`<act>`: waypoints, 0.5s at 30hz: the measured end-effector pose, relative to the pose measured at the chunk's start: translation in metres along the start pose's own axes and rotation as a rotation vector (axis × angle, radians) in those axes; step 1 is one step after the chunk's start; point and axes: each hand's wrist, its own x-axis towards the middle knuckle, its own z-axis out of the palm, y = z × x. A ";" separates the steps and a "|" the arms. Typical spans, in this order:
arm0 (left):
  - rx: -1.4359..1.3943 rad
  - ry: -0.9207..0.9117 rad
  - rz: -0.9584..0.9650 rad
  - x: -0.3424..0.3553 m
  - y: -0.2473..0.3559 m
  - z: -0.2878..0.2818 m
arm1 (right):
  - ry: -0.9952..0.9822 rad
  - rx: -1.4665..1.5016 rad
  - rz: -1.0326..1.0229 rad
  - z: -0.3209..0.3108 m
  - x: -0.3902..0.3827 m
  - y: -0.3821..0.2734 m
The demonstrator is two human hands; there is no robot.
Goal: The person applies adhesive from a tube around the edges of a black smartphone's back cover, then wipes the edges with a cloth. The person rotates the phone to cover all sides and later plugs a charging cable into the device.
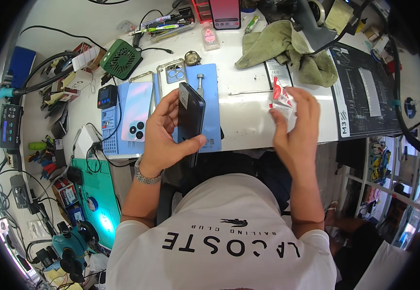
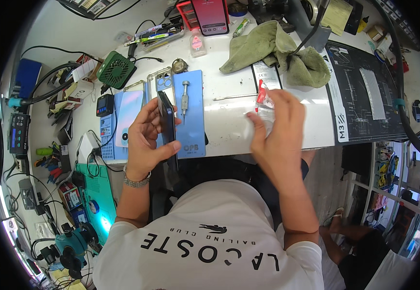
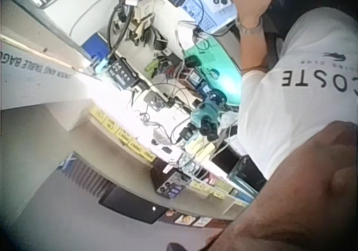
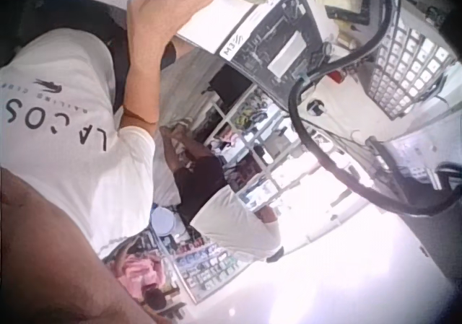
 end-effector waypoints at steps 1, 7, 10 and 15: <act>0.062 -0.005 0.031 -0.001 -0.005 -0.002 | -0.058 -0.036 0.031 0.000 0.003 0.015; 0.232 -0.137 0.075 0.005 -0.001 0.013 | -0.309 0.021 0.380 -0.002 0.017 0.035; 0.280 -0.193 0.094 0.003 -0.001 0.010 | -0.450 0.031 0.384 -0.006 0.024 0.040; 0.267 -0.235 0.098 0.000 0.001 0.005 | -0.258 0.454 0.342 0.004 0.021 0.047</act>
